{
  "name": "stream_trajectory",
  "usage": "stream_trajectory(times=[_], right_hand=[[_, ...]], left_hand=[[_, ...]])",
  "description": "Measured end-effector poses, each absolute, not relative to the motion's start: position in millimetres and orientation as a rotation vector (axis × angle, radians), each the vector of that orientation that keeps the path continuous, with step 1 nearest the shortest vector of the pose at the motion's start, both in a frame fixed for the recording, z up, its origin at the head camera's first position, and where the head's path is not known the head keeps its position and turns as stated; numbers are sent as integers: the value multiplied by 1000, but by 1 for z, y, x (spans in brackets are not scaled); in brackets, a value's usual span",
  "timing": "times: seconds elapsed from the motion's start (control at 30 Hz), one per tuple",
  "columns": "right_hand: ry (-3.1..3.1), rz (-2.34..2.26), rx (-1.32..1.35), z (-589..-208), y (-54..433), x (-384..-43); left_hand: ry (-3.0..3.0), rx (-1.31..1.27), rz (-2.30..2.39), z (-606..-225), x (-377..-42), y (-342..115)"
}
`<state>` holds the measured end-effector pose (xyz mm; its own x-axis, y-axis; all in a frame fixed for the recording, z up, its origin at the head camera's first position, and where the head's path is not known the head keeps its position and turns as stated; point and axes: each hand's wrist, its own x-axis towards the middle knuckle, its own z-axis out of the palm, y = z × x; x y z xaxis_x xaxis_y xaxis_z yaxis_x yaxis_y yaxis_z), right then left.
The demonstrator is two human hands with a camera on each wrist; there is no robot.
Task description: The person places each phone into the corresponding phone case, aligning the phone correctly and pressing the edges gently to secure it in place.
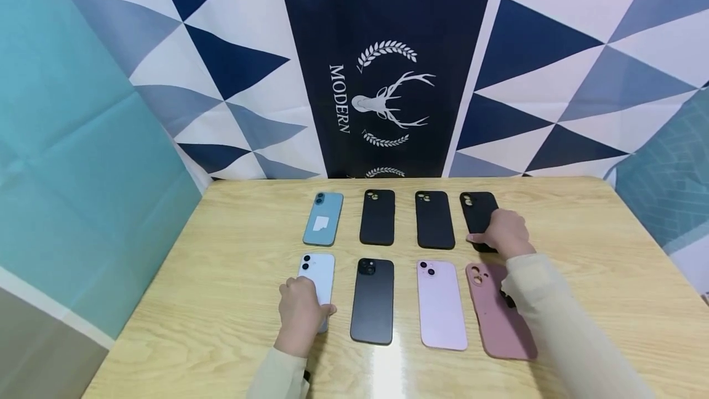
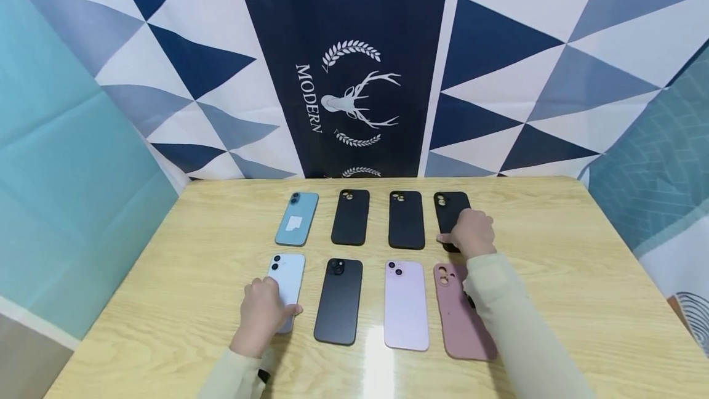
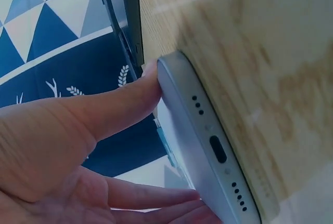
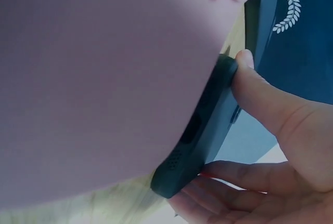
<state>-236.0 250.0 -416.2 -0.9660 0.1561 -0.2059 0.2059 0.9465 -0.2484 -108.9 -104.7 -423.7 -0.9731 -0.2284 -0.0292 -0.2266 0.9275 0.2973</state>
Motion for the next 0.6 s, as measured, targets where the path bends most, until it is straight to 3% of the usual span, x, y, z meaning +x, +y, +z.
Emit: stream_trajectory(times=[0.6], right_hand=[[2951,-455,255,-415,253,-237]], left_hand=[[-3070,507,-631,-424,-117,-118]])
